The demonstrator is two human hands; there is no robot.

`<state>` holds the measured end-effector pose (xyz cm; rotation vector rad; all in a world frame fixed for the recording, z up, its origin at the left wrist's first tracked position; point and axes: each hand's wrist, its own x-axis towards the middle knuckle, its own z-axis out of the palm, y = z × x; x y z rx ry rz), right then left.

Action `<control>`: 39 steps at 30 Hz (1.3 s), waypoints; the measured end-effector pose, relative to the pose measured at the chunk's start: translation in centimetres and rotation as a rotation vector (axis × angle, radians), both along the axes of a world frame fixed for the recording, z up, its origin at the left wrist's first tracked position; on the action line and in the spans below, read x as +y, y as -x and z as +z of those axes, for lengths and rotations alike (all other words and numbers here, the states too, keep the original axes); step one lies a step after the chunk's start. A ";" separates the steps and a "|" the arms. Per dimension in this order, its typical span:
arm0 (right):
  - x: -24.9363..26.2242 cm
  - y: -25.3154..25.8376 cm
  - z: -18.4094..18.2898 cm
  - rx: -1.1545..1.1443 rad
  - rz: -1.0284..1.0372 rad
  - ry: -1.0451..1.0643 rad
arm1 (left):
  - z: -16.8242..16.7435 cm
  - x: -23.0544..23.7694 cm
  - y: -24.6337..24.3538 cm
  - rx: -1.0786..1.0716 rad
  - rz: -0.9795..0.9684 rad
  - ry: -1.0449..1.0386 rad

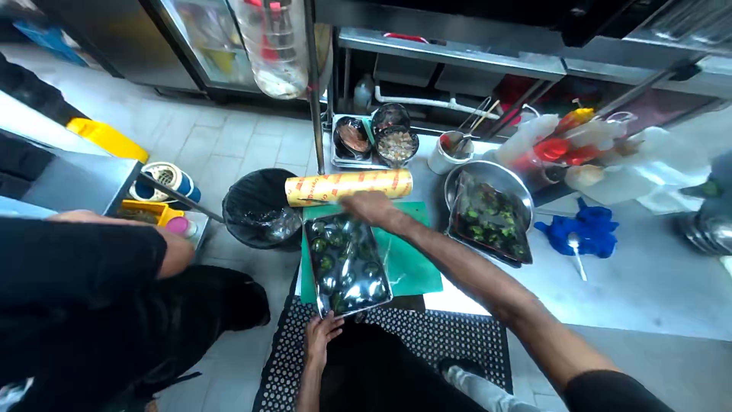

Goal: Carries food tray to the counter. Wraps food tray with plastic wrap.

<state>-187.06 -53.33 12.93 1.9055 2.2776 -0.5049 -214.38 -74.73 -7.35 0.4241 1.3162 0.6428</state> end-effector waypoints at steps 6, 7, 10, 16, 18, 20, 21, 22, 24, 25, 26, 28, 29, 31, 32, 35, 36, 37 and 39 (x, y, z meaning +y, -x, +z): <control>4.9 4.9 -4.0 -0.135 0.123 0.108 | -0.6 -0.1 1.3 0.021 0.013 0.013; 5.1 4.7 -4.5 -0.164 0.130 0.123 | -0.6 0.0 1.6 0.027 0.010 0.014; 4.9 1.8 -4.8 -0.215 0.150 0.175 | -0.1 0.5 2.8 0.028 -0.028 0.008; -0.5 -8.8 -2.0 -0.325 0.076 0.269 | -0.6 1.1 4.0 0.003 -0.089 0.036; -4.2 -11.4 -1.2 -0.339 -0.031 0.302 | -0.6 1.4 4.4 0.007 -0.098 0.052; -8.3 -12.8 -0.6 -0.315 -0.171 0.354 | -0.4 1.6 4.9 0.017 -0.113 0.064; -10.3 -12.7 -0.2 -0.289 -0.258 0.394 | -0.4 1.8 5.2 0.018 -0.115 0.073; -12.2 -12.4 -0.1 -0.258 -0.352 0.424 | -0.5 1.9 5.5 0.014 -0.120 0.083; -15.8 -11.6 -1.2 -0.188 -0.537 0.421 | -0.6 2.3 6.1 0.008 -0.135 0.106; -17.4 -10.9 -1.9 -0.155 -0.624 0.426 | -0.5 2.6 6.4 0.008 -0.146 0.117; -18.9 -10.2 -2.5 -0.119 -0.700 0.439 | -0.4 2.9 6.6 0.015 -0.152 0.127; -21.8 -8.7 -3.4 -0.066 -0.806 0.455 | 0.3 3.4 7.3 0.043 -0.180 0.162; -23.1 -8.2 -3.5 -0.053 -0.838 0.469 | 0.9 3.8 7.9 0.048 -0.228 0.185; -24.5 -8.6 -2.9 -0.044 -0.861 0.528 | 2.1 5.4 9.4 0.066 -0.459 0.191; -24.5 -9.4 -2.0 -0.041 -0.850 0.560 | 2.6 6.6 10.1 0.114 -0.620 0.153; -22.3 -11.9 3.4 0.007 -0.693 0.565 | 3.8 11.7 11.7 0.437 -1.013 -0.148; -21.2 -12.0 5.9 0.055 -0.605 0.478 | 4.3 13.6 11.4 0.561 -0.974 -0.271; -20.0 -11.8 8.9 0.103 -0.503 0.359 | 5.0 15.5 10.4 0.646 -0.879 -0.387; -17.2 -10.1 15.5 0.118 -0.293 0.017 | 6.0 19.6 6.8 0.711 -0.688 -0.648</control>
